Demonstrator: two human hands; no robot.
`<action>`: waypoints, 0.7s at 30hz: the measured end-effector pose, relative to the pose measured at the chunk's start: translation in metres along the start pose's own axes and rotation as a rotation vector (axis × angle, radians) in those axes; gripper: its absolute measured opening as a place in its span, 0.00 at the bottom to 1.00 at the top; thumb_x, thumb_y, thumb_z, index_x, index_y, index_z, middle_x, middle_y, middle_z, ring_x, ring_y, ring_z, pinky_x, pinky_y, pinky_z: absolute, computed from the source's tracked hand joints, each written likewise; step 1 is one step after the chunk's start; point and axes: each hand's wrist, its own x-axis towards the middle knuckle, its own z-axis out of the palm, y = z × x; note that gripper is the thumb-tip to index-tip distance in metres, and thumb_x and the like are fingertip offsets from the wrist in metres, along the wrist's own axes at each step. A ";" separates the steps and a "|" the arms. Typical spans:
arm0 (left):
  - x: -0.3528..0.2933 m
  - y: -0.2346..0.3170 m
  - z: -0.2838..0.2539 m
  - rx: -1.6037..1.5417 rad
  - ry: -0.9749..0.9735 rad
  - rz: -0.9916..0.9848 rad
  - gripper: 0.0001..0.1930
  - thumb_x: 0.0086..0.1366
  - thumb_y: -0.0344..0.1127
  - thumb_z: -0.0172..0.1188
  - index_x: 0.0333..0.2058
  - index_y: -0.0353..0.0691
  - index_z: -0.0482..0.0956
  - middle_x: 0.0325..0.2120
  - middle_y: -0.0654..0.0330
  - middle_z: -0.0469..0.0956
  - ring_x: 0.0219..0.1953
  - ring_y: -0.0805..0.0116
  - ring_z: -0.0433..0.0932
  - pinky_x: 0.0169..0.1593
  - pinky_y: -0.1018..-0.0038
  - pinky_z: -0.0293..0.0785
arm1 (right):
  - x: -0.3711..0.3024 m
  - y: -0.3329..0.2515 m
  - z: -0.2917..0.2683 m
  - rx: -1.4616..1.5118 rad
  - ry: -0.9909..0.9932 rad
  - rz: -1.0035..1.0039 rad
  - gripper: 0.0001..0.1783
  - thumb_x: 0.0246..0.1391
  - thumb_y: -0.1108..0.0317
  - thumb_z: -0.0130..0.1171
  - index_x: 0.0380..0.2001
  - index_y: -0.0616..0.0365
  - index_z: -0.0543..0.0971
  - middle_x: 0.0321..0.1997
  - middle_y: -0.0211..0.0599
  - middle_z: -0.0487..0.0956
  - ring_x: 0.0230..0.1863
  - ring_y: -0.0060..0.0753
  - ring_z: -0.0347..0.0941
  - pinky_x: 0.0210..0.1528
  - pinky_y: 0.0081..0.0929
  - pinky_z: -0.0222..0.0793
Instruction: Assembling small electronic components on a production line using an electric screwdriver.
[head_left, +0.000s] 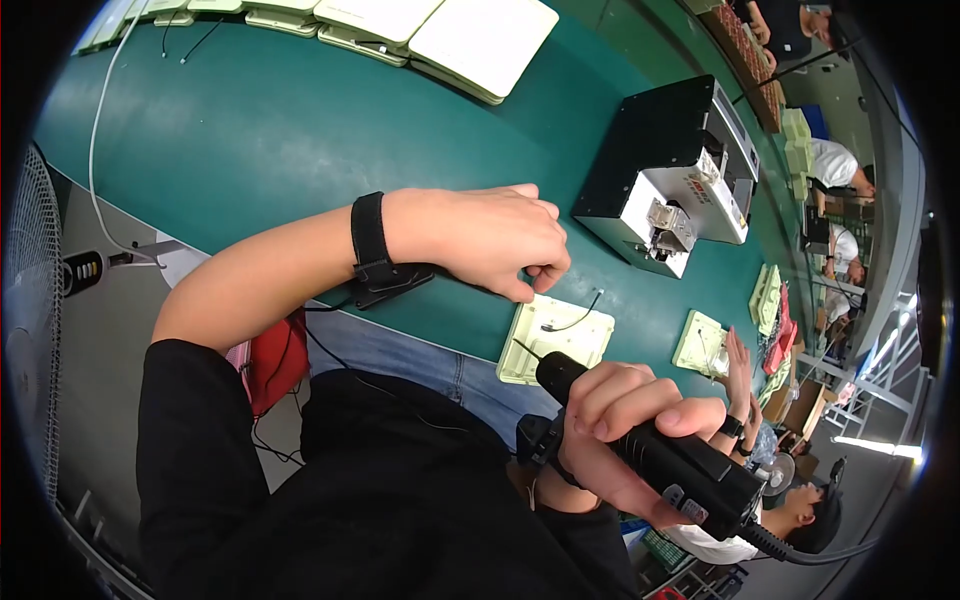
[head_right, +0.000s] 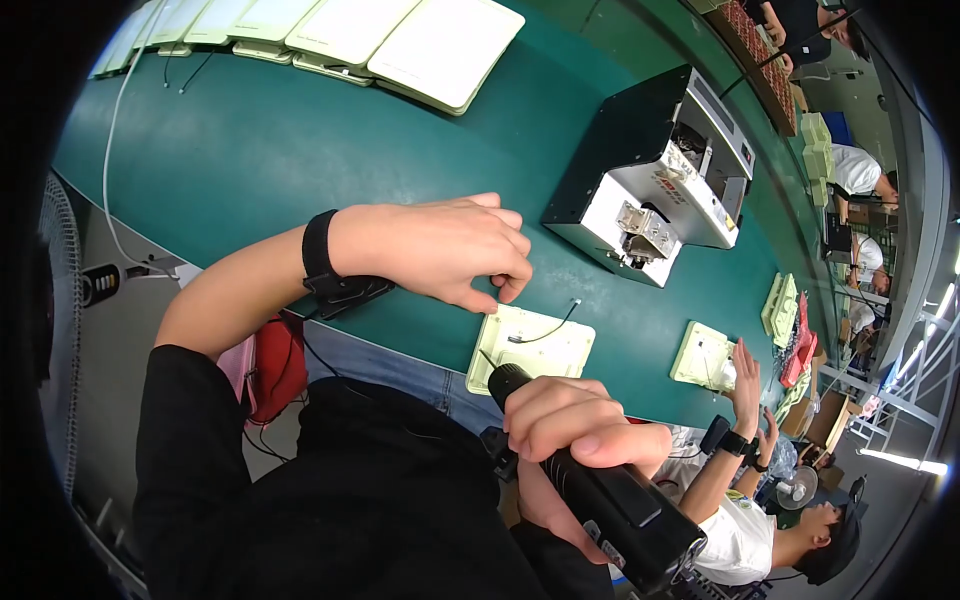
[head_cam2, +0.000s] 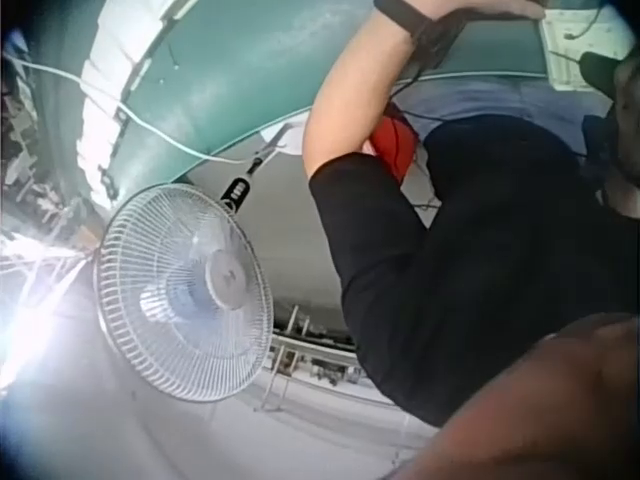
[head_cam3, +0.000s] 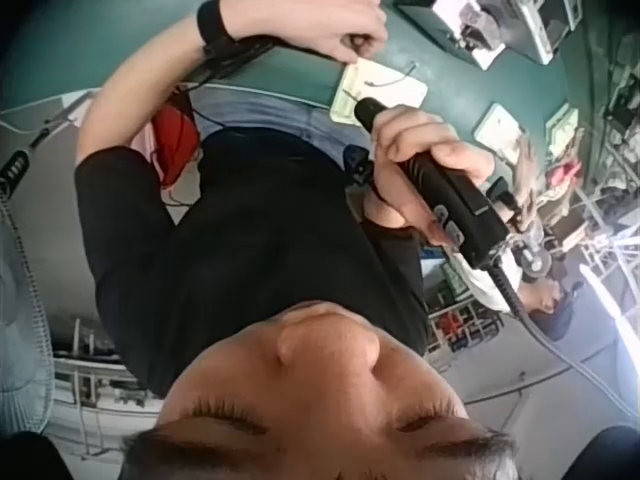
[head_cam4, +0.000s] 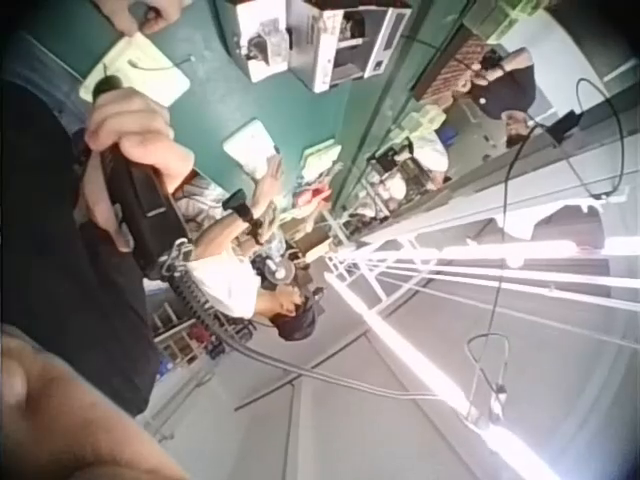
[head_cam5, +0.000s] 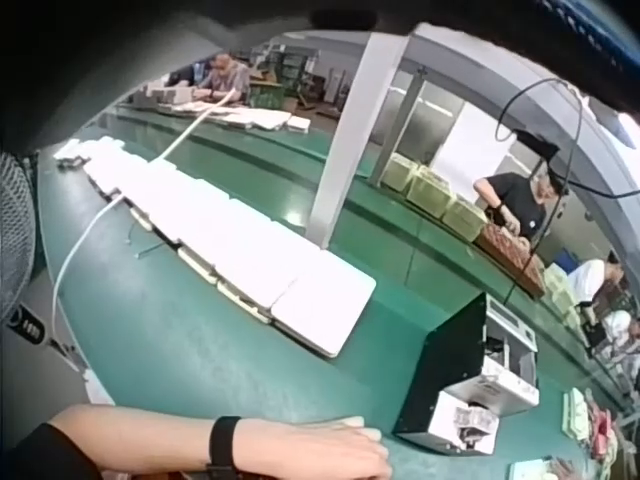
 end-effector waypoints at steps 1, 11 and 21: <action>-0.001 0.001 0.001 -0.001 0.002 -0.001 0.08 0.60 0.41 0.69 0.33 0.45 0.82 0.32 0.69 0.80 0.42 0.66 0.75 0.50 0.68 0.64 | -0.001 0.000 0.000 0.000 -0.001 0.001 0.40 0.55 0.29 0.61 0.46 0.58 0.68 0.23 0.41 0.74 0.17 0.39 0.71 0.20 0.36 0.68; 0.001 0.010 0.009 0.085 0.064 -0.030 0.12 0.55 0.44 0.72 0.31 0.45 0.83 0.30 0.64 0.80 0.43 0.61 0.76 0.50 0.65 0.66 | -0.006 0.008 0.005 -0.092 0.047 -0.072 0.40 0.59 0.25 0.51 0.43 0.55 0.65 0.19 0.37 0.69 0.14 0.32 0.62 0.16 0.27 0.60; -0.003 0.022 0.009 -0.130 0.044 0.161 0.11 0.55 0.39 0.72 0.34 0.46 0.81 0.34 0.66 0.73 0.44 0.66 0.73 0.48 0.68 0.66 | -0.001 0.003 0.004 -0.097 0.081 -0.058 0.40 0.59 0.25 0.50 0.43 0.56 0.65 0.19 0.36 0.68 0.14 0.30 0.61 0.15 0.27 0.60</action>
